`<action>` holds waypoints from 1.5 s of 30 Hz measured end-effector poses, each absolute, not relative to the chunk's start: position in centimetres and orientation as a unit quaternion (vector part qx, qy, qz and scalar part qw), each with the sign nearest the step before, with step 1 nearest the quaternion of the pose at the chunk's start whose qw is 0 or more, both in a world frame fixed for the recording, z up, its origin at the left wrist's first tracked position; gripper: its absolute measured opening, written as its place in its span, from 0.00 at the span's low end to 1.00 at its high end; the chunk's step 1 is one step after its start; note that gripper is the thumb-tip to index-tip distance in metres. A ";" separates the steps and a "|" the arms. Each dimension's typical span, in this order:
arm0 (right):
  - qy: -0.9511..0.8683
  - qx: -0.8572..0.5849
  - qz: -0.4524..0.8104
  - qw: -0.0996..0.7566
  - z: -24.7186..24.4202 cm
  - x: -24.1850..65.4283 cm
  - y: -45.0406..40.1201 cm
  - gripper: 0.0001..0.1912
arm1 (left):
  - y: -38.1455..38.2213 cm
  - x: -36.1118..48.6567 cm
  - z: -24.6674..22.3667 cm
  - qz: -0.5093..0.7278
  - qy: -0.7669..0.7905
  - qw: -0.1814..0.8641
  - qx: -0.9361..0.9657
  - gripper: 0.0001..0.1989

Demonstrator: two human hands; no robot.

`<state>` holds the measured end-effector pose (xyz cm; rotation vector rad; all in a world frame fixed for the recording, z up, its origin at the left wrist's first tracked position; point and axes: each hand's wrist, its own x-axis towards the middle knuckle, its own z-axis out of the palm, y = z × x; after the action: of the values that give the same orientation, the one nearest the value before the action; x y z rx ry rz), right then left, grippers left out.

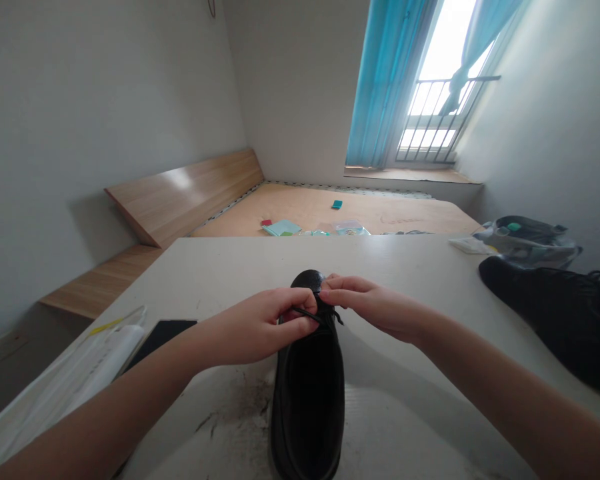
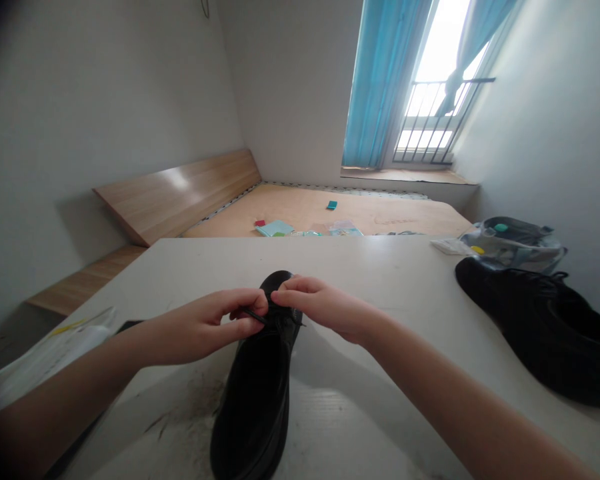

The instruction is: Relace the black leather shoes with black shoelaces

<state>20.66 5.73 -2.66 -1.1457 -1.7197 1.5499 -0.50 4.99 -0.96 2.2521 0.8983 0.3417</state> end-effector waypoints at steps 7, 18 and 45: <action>-0.636 -0.393 0.592 0.302 -3.7 20.8 6.7 0.16 | 4.8 0.1 -0.8 0.161 0.377 0.201 0.890 0.03; -0.667 -0.346 0.576 0.321 -3.8 20.9 7.1 0.15 | 5.1 0.3 -1.1 0.143 0.349 0.078 0.923 0.09; -0.714 -0.278 0.581 0.272 -4.1 22.5 8.5 0.17 | 6.2 -0.1 -2.9 0.187 0.398 0.445 0.780 0.20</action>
<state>22.49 8.48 -4.09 -0.7482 -1.9230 1.5651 -0.10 6.16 -2.90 1.9327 0.9862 0.4632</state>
